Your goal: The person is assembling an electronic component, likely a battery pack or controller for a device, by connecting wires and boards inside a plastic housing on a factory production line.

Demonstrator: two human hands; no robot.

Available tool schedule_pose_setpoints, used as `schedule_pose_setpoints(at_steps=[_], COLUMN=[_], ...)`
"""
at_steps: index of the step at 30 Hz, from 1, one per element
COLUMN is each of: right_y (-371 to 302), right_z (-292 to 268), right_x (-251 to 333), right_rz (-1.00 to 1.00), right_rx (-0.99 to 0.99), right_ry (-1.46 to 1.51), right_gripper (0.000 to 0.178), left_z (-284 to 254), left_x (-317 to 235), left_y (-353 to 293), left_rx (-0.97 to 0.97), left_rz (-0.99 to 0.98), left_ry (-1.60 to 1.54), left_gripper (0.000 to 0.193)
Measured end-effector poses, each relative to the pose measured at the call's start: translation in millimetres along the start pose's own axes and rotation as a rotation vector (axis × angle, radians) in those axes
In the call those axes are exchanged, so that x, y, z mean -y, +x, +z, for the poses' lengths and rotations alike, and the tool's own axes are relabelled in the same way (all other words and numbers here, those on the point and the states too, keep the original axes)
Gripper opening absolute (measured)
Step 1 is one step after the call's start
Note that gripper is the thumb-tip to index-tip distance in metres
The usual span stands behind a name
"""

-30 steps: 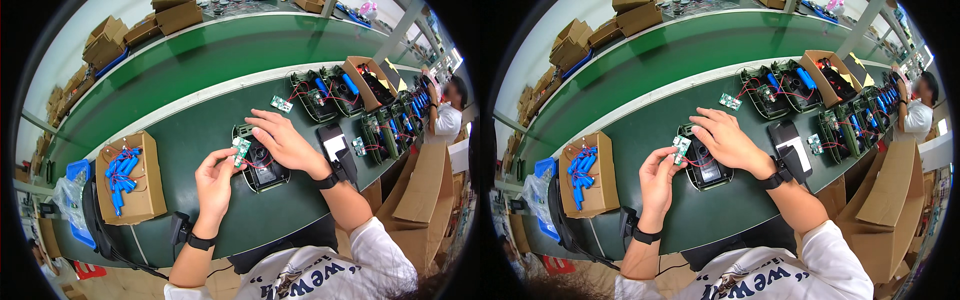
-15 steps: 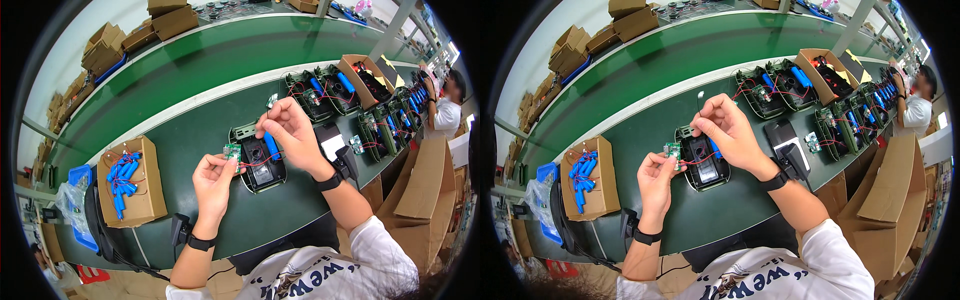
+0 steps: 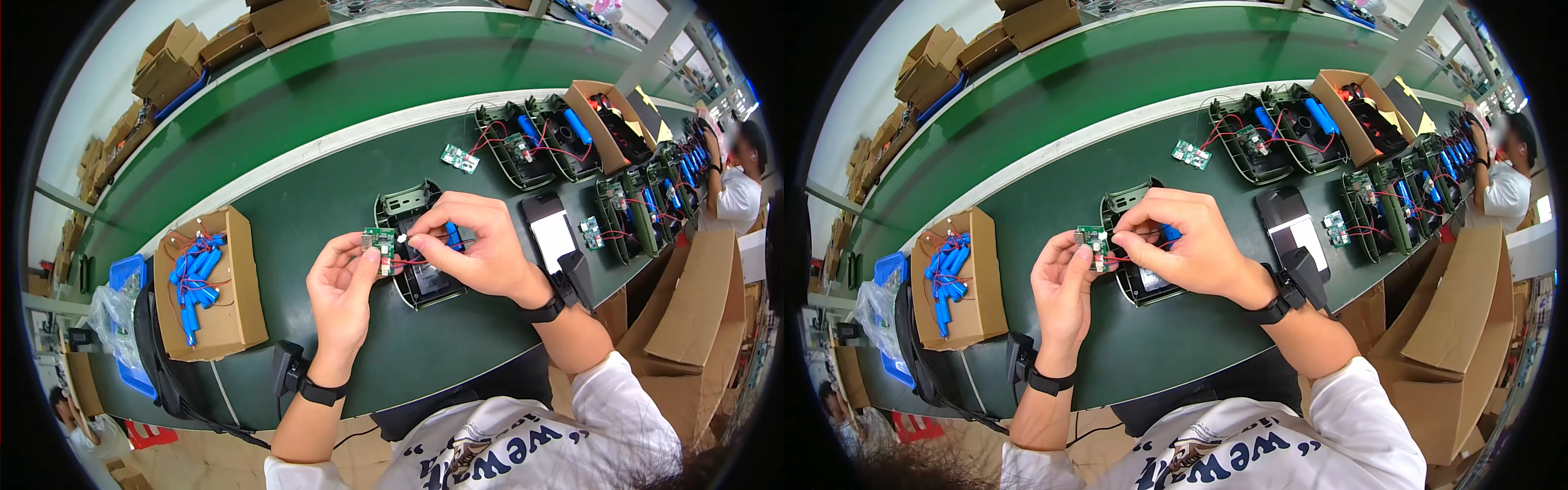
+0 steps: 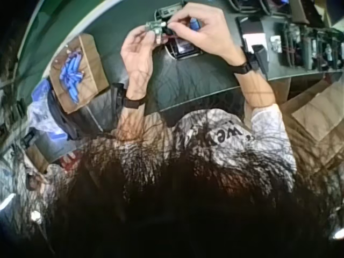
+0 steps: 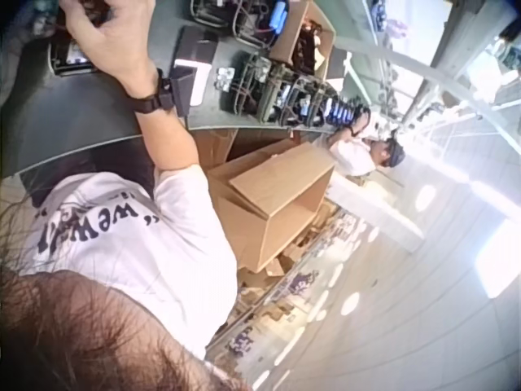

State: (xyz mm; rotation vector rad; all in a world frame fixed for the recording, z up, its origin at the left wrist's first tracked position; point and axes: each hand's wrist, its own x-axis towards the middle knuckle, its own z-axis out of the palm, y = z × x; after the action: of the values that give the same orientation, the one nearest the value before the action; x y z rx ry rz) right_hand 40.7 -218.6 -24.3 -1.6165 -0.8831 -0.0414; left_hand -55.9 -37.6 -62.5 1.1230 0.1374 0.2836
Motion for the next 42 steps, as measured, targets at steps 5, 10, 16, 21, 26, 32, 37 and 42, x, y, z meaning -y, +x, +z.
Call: schedule_pose_setpoints(at_steps=[5,10,16,21,26,32,37,42], right_y=[-3,-3,-3,-4,-4,-4,-6,-7], right_z=[5,7,7,6,8,8,11,11], right_x=[-2,-5,-9,-5,-5,-5,-8,-9], right_rz=[0.005,-0.044,-0.076,-0.045,-0.05,-0.039,-0.054,-0.017], right_rx=[0.056,0.088,0.105,0.139,0.115,0.112,0.1,0.118], right_ry=[-0.136,-0.252,-0.292,-0.323,-0.283,-0.278,-0.263,-0.245], right_gripper=[0.008,0.01,0.011,0.012,0.011,0.011,0.012,0.013], left_z=[-2,-3,-1,2,1,4,9,9], left_x=[0,3,3,3,3,3,5,6], left_y=[-1,-2,-4,-6,-6,-7,-11,-11], left_rx=[-0.004,0.002,0.01,0.018,0.015,0.008,-0.022,-0.016], left_rz=[0.006,0.033,0.06,0.121,0.138,0.138,0.179,0.146], left_ry=[-0.012,-0.037,0.054,0.109,0.113,0.113,0.166,0.161], left_gripper=[0.018,0.021,0.025,0.025,0.024,0.025,0.023,0.023])
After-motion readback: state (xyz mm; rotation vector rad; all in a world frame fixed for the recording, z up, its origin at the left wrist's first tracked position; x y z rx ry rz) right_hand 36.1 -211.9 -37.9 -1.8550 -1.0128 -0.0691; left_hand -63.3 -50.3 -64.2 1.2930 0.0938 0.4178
